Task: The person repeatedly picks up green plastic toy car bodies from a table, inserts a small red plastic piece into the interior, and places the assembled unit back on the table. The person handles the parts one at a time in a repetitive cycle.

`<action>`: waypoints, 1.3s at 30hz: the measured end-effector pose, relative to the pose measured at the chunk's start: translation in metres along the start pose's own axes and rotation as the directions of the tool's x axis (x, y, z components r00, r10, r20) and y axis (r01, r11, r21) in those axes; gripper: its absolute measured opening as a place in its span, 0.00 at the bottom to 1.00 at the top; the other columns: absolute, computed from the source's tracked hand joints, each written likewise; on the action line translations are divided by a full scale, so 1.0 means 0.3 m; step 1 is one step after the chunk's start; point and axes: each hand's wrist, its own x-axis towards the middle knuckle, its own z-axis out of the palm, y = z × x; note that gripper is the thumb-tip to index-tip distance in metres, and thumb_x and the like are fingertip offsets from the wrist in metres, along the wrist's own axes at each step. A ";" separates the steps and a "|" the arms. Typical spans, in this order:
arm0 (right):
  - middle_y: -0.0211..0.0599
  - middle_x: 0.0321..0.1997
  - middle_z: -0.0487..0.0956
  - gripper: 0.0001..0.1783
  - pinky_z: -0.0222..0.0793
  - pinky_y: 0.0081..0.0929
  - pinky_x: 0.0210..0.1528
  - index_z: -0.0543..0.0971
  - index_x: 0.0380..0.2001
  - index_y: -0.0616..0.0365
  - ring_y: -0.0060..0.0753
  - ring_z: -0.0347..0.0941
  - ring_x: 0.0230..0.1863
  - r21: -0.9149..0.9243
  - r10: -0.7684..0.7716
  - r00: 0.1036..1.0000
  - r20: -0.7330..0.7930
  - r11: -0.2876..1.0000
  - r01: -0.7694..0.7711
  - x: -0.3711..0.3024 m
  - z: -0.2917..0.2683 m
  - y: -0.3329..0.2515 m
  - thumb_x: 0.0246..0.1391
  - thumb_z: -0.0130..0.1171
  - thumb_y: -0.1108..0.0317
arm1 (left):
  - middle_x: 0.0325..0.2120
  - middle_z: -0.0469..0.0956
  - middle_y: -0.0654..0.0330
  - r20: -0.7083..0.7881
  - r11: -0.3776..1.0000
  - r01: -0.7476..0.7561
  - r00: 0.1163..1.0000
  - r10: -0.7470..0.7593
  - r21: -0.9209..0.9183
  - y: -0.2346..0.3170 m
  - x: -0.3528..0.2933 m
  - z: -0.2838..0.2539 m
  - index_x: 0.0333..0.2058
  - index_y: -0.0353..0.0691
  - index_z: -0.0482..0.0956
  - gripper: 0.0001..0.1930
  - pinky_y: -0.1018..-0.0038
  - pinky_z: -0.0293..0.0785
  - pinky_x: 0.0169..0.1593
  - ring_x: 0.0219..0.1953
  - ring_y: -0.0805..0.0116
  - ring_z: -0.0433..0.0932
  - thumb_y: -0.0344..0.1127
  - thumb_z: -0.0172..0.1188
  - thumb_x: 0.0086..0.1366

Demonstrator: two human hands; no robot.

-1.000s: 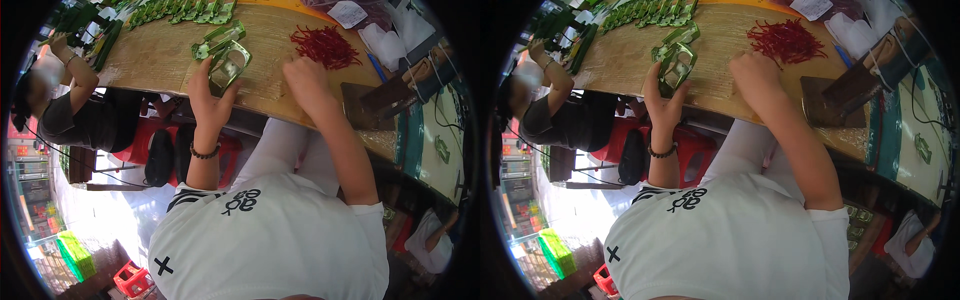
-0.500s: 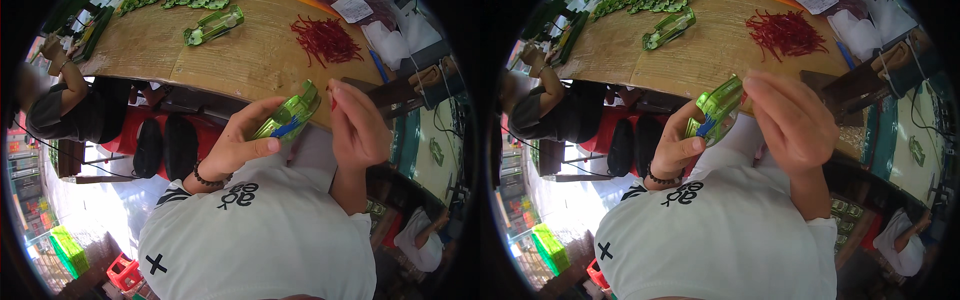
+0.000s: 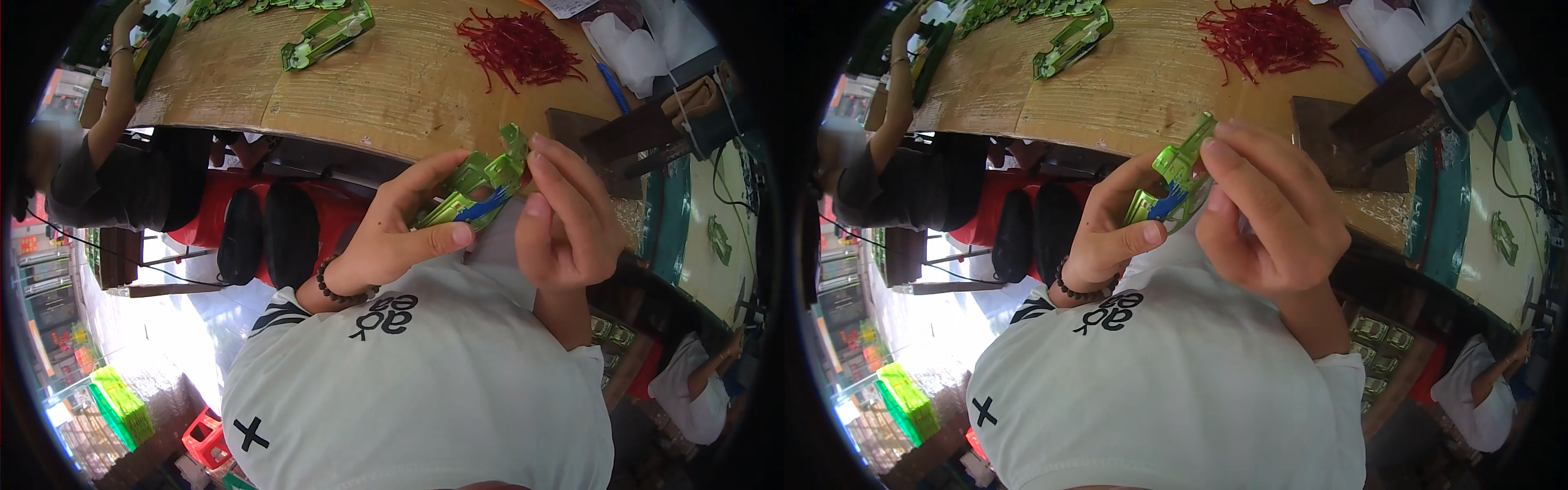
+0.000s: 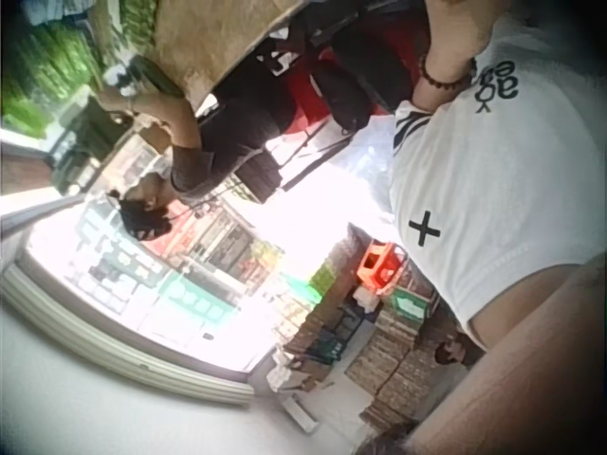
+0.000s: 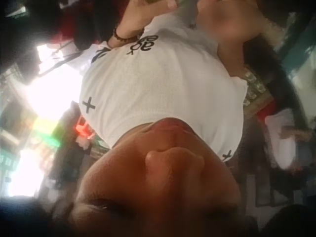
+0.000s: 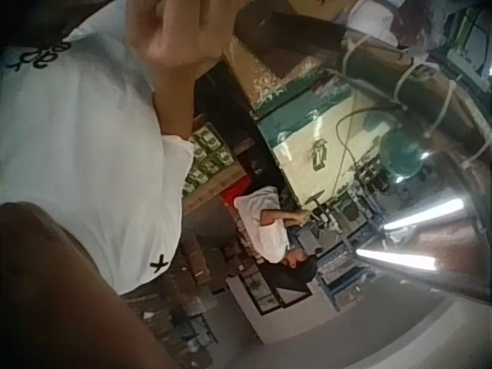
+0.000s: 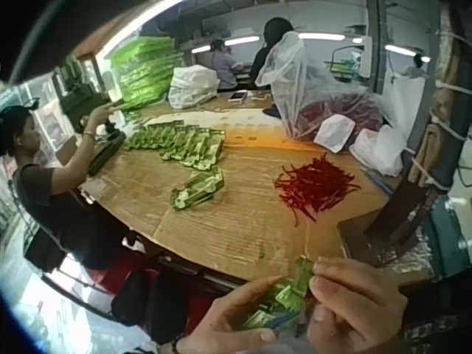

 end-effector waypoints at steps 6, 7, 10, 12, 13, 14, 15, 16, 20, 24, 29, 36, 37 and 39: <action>0.53 0.35 0.77 0.13 0.75 0.27 0.35 0.77 0.32 0.69 0.38 0.77 0.34 0.208 0.252 0.963 -0.093 0.951 -0.229 -0.038 0.017 -0.019 0.39 0.64 0.78 | 0.47 0.70 0.56 -0.013 0.985 -0.085 0.996 0.088 0.152 -0.030 0.009 0.000 0.56 0.31 0.59 0.36 0.74 0.63 0.50 0.46 0.71 0.69 0.32 0.66 0.51; 0.54 0.36 0.76 0.13 0.75 0.27 0.35 0.77 0.32 0.69 0.38 0.77 0.34 0.254 0.287 0.953 -0.095 0.933 -0.256 -0.044 0.019 -0.016 0.39 0.64 0.78 | 0.47 0.70 0.56 -0.010 0.982 -0.093 0.995 0.096 0.165 -0.029 0.008 0.000 0.56 0.31 0.58 0.36 0.75 0.64 0.50 0.46 0.71 0.69 0.32 0.66 0.51; 0.53 0.38 0.76 0.17 0.75 0.28 0.36 0.77 0.34 0.69 0.40 0.76 0.36 0.275 0.174 0.980 -0.094 0.951 -0.143 -0.055 0.018 0.002 0.36 0.67 0.75 | 0.47 0.70 0.55 0.001 0.980 -0.123 0.992 0.124 0.155 -0.040 0.004 -0.003 0.57 0.31 0.58 0.36 0.75 0.65 0.48 0.44 0.72 0.69 0.32 0.66 0.51; 0.52 0.38 0.75 0.20 0.75 0.30 0.37 0.76 0.35 0.68 0.42 0.75 0.37 0.162 0.067 0.994 -0.089 0.985 -0.052 -0.055 0.016 0.008 0.35 0.69 0.73 | 0.46 0.70 0.55 0.001 0.990 -0.116 0.993 0.116 0.080 -0.042 0.001 0.000 0.57 0.31 0.57 0.37 0.76 0.66 0.47 0.42 0.73 0.70 0.32 0.65 0.51; 0.52 0.38 0.75 0.21 0.75 0.30 0.37 0.76 0.35 0.68 0.42 0.75 0.37 0.132 0.037 0.995 -0.093 0.991 -0.025 -0.054 0.018 0.009 0.34 0.69 0.72 | 0.46 0.70 0.55 -0.001 0.995 -0.098 0.995 0.098 0.017 -0.039 0.002 0.006 0.57 0.31 0.57 0.37 0.77 0.67 0.46 0.41 0.73 0.71 0.31 0.65 0.51; 0.51 0.38 0.75 0.23 0.75 0.30 0.37 0.76 0.36 0.68 0.43 0.75 0.38 0.103 0.008 0.995 -0.099 0.995 0.003 -0.052 0.020 0.010 0.33 0.70 0.71 | 0.46 0.70 0.55 0.003 0.996 -0.091 0.996 0.091 -0.004 -0.039 0.004 0.007 0.57 0.31 0.57 0.36 0.77 0.67 0.45 0.40 0.74 0.71 0.31 0.65 0.51; 0.51 0.38 0.75 0.24 0.75 0.30 0.37 0.76 0.36 0.68 0.44 0.75 0.38 0.101 0.002 0.993 -0.117 0.995 0.010 -0.050 0.028 0.009 0.33 0.70 0.70 | 0.46 0.70 0.55 0.007 0.996 -0.083 0.996 0.084 -0.026 -0.040 0.005 0.009 0.57 0.31 0.57 0.36 0.78 0.68 0.44 0.39 0.74 0.71 0.31 0.65 0.52; 0.51 0.38 0.75 0.25 0.75 0.30 0.37 0.76 0.37 0.68 0.44 0.75 0.38 0.099 -0.004 0.991 -0.135 0.995 0.017 -0.049 0.032 0.008 0.32 0.71 0.70 | 0.46 0.70 0.55 0.017 0.996 -0.086 0.996 0.086 -0.006 -0.044 0.010 0.005 0.57 0.31 0.57 0.36 0.78 0.68 0.44 0.39 0.74 0.71 0.31 0.65 0.52; 0.52 0.38 0.75 0.22 0.74 0.29 0.37 0.76 0.36 0.68 0.41 0.75 0.36 0.256 0.150 0.986 -0.072 0.958 -0.127 -0.042 0.002 -0.004 0.34 0.69 0.72 | 0.46 0.70 0.56 0.038 0.996 -0.090 0.995 0.090 0.008 -0.046 0.016 0.006 0.58 0.31 0.57 0.36 0.78 0.68 0.42 0.39 0.74 0.71 0.31 0.65 0.52; 0.53 0.39 0.74 0.19 0.74 0.28 0.37 0.76 0.36 0.69 0.40 0.75 0.36 0.369 0.269 0.961 -0.057 0.901 -0.231 -0.050 -0.011 -0.009 0.37 0.67 0.74 | 0.45 0.71 0.55 0.083 0.998 -0.068 0.994 0.069 -0.008 -0.051 0.020 -0.005 0.57 0.31 0.58 0.35 0.78 0.69 0.41 0.39 0.73 0.72 0.36 0.64 0.53; 0.56 0.39 0.74 0.17 0.75 0.33 0.41 0.76 0.35 0.69 0.48 0.75 0.39 0.709 0.010 1.000 -0.008 0.705 -0.001 -0.007 -0.057 0.053 0.38 0.66 0.75 | 0.42 0.71 0.39 0.679 0.732 0.516 0.728 -0.100 -0.445 -0.107 0.040 -0.102 0.51 0.24 0.61 0.35 0.76 0.75 0.33 0.33 0.63 0.78 0.52 0.54 0.59; 0.53 0.37 0.76 0.16 0.74 0.40 0.42 0.77 0.30 0.66 0.51 0.76 0.39 0.825 -0.144 0.984 0.100 0.565 -0.001 -0.004 -0.044 0.050 0.34 0.68 0.73 | 0.44 0.64 0.26 0.860 0.399 0.763 0.475 0.187 -0.508 -0.199 0.047 -0.055 0.53 0.19 0.54 0.36 0.72 0.77 0.27 0.34 0.50 0.78 0.53 0.42 0.63; 0.52 0.36 0.76 0.16 0.73 0.40 0.43 0.77 0.30 0.66 0.50 0.76 0.39 0.807 -0.146 0.984 0.104 0.591 0.002 -0.007 -0.045 0.045 0.34 0.68 0.73 | 0.45 0.63 0.26 0.851 0.378 0.763 0.481 0.210 -0.524 -0.200 0.048 -0.052 0.53 0.19 0.54 0.36 0.71 0.77 0.27 0.34 0.49 0.78 0.53 0.42 0.63; 0.51 0.36 0.77 0.15 0.72 0.41 0.44 0.77 0.29 0.65 0.50 0.76 0.38 0.772 -0.117 0.985 0.124 0.635 -0.022 -0.010 -0.055 0.035 0.34 0.68 0.72 | 0.47 0.61 0.26 0.839 0.358 0.758 0.494 0.229 -0.545 -0.201 0.045 -0.047 0.54 0.19 0.53 0.36 0.70 0.77 0.26 0.35 0.47 0.77 0.53 0.41 0.63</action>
